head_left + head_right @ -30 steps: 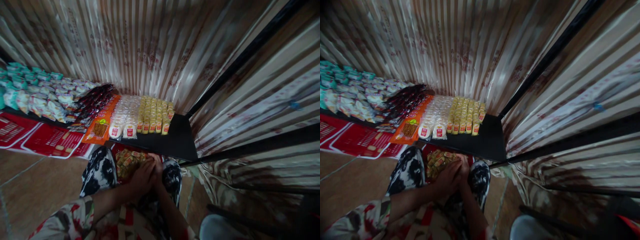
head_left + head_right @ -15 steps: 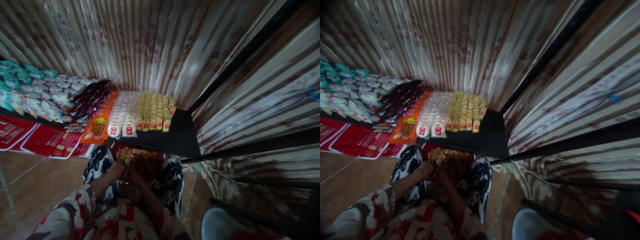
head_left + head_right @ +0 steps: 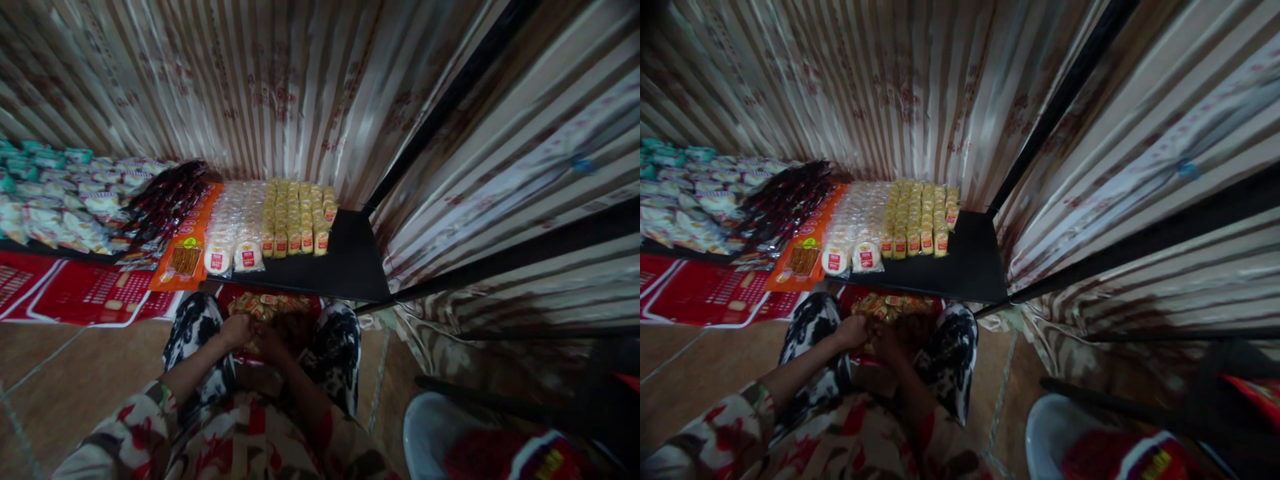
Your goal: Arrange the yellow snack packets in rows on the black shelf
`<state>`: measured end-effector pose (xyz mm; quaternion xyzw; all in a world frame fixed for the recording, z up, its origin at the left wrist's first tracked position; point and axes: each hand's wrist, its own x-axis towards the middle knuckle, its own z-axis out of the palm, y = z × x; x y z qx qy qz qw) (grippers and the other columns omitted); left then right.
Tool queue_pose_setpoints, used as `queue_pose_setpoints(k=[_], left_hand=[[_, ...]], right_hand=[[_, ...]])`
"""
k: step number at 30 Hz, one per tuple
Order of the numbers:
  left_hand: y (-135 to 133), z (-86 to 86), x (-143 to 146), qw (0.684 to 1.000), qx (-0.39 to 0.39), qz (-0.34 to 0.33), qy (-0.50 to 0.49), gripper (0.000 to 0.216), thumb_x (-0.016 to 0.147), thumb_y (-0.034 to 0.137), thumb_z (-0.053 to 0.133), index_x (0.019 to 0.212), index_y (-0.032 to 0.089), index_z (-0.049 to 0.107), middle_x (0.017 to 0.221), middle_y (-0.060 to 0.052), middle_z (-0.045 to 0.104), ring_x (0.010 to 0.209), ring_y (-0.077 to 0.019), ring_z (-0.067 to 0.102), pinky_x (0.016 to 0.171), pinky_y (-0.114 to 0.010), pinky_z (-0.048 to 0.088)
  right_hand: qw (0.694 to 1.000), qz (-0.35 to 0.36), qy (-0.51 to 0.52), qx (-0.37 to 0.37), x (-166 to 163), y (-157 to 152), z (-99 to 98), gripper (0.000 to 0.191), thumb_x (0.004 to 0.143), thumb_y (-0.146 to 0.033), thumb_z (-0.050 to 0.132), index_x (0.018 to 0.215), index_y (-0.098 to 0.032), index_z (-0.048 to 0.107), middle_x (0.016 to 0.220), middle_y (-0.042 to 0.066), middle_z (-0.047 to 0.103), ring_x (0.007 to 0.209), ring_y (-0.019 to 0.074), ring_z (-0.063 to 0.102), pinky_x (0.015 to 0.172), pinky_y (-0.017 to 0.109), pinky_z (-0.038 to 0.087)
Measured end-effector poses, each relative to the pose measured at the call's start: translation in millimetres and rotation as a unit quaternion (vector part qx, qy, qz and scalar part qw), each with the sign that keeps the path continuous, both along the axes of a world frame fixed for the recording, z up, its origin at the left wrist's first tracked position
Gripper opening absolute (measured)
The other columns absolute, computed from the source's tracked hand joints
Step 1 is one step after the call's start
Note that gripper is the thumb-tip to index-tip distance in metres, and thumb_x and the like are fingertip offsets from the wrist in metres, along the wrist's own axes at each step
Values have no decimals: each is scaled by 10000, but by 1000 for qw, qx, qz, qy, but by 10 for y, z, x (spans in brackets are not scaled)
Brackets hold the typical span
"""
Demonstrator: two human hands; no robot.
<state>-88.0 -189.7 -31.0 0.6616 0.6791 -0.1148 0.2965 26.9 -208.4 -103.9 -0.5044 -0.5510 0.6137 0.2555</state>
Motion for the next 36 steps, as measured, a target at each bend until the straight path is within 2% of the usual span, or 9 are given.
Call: queue_pose_setpoints(k=[3,5,11,14,20,24,26,30,36], left_hand=[[76,94,40,1000,16,23,-14,293,778,297,453,957,157,639,959,-127,679,951,-227,627,787,-289,460],[109,159,79,999,26,44,-18,302,774,345,459,937,160,634,957,-115,677,948,-225,624,768,-279,459],[112,349,251,993,67,67,-66,329,795,451,435,845,186,625,863,-57,678,831,-175,624,701,-238,436],[129,465,325,983,96,86,-128,361,798,475,437,824,172,632,843,-55,672,797,-168,618,693,-236,424],[231,650,469,952,99,120,-263,250,803,286,443,884,153,638,833,-26,678,777,-135,611,679,-203,429],[331,731,672,928,144,165,-301,235,781,193,455,942,136,617,870,-41,667,779,-128,606,708,-204,446],[395,789,802,922,167,178,-301,228,771,156,457,932,135,618,878,-45,655,783,-124,601,726,-208,451],[526,926,1062,912,207,164,-314,215,752,106,460,887,133,625,856,-45,634,783,-126,588,764,-233,451],[664,1099,1464,886,254,120,-368,257,792,134,414,958,172,606,977,-49,613,893,-130,578,824,-241,447]], right_hand=[[996,-19,84,-3,51,-8,52,107,662,-169,513,767,-186,529,724,-19,570,695,123,525,669,235,424],[994,-27,103,-4,114,-18,128,150,656,-184,537,805,-190,521,723,-24,567,688,120,521,640,223,419],[994,-55,-60,75,357,-10,489,75,662,-201,549,708,-192,490,567,-72,433,543,89,404,521,194,329],[990,-61,-85,98,464,6,644,113,687,-181,506,798,-190,529,559,-74,430,522,88,408,503,195,316],[982,-120,-33,146,681,103,825,350,765,-235,450,1108,-200,506,712,-8,602,624,134,573,591,236,447],[967,-189,-32,169,818,215,980,417,774,-253,469,1187,-195,467,915,49,657,819,167,632,745,279,494],[963,-210,-32,167,885,263,1065,412,771,-260,486,1177,-191,479,949,57,662,834,169,639,757,283,503],[953,-242,-38,178,1076,379,1170,409,772,-284,509,1167,-179,502,919,54,669,785,171,645,732,291,517],[918,-297,-43,259,1536,756,1270,444,802,-330,492,1214,-164,500,1081,109,607,891,187,625,793,307,514]])
